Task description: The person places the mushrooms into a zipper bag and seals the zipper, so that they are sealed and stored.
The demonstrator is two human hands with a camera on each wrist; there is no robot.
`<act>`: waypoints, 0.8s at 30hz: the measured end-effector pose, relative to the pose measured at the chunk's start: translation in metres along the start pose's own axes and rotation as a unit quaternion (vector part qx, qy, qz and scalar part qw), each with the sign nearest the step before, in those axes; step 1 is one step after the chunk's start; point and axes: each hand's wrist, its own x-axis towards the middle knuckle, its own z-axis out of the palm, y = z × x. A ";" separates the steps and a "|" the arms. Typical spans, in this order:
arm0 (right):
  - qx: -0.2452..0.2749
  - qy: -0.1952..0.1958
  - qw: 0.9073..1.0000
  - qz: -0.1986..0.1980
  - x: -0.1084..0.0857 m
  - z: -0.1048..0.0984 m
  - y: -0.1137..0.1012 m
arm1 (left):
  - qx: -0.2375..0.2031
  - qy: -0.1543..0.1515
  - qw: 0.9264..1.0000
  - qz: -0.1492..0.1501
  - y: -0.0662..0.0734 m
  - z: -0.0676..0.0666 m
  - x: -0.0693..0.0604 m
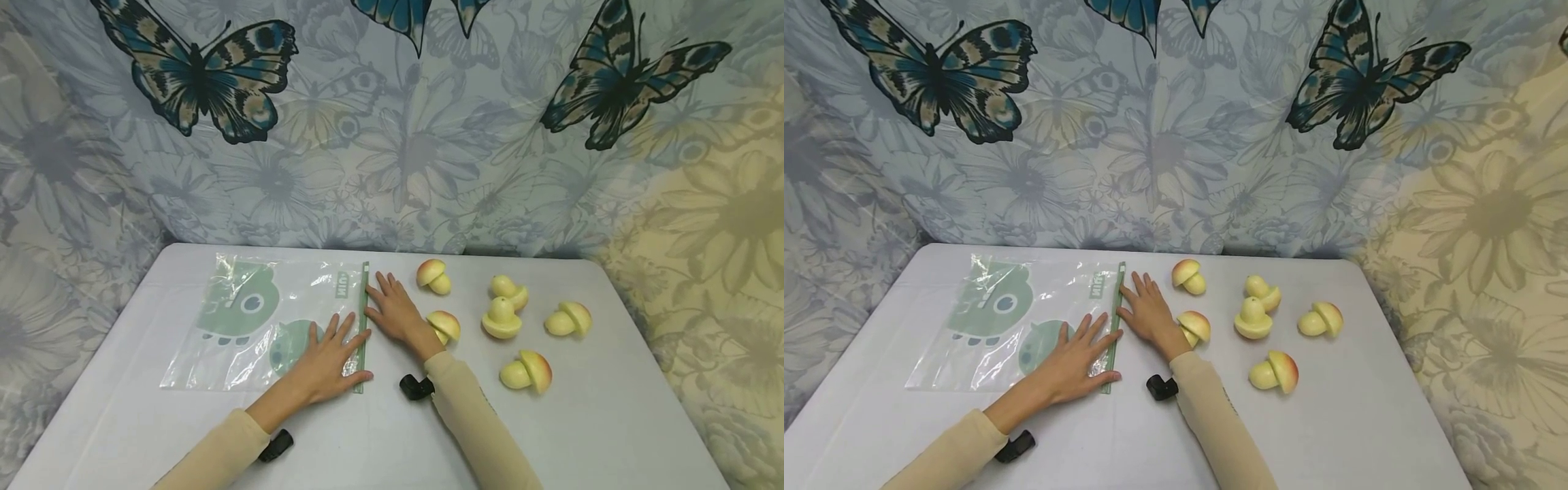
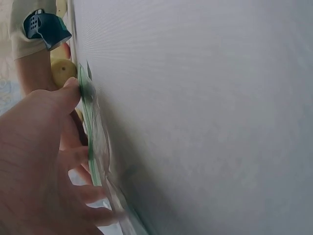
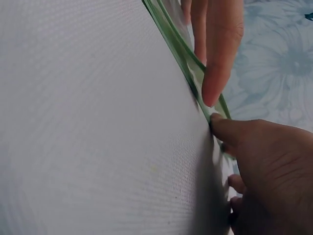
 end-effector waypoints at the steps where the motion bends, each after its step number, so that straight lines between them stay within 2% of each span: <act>1: -0.001 -0.003 1.000 0.001 0.000 0.000 0.000 | 0.002 -0.001 1.000 -0.002 0.000 0.000 0.000; 12: -0.005 -0.042 0.999 0.012 0.003 -0.002 -0.001 | 0.015 0.004 0.999 -0.028 0.001 -0.003 -0.002; 17: -0.001 -0.051 0.998 0.025 0.002 -0.002 -0.003 | 0.007 0.020 0.999 -0.038 0.001 -0.002 0.000; 24: -0.026 -0.076 0.996 0.040 0.001 0.001 -0.004 | 0.011 0.022 0.999 -0.027 -0.001 -0.001 0.001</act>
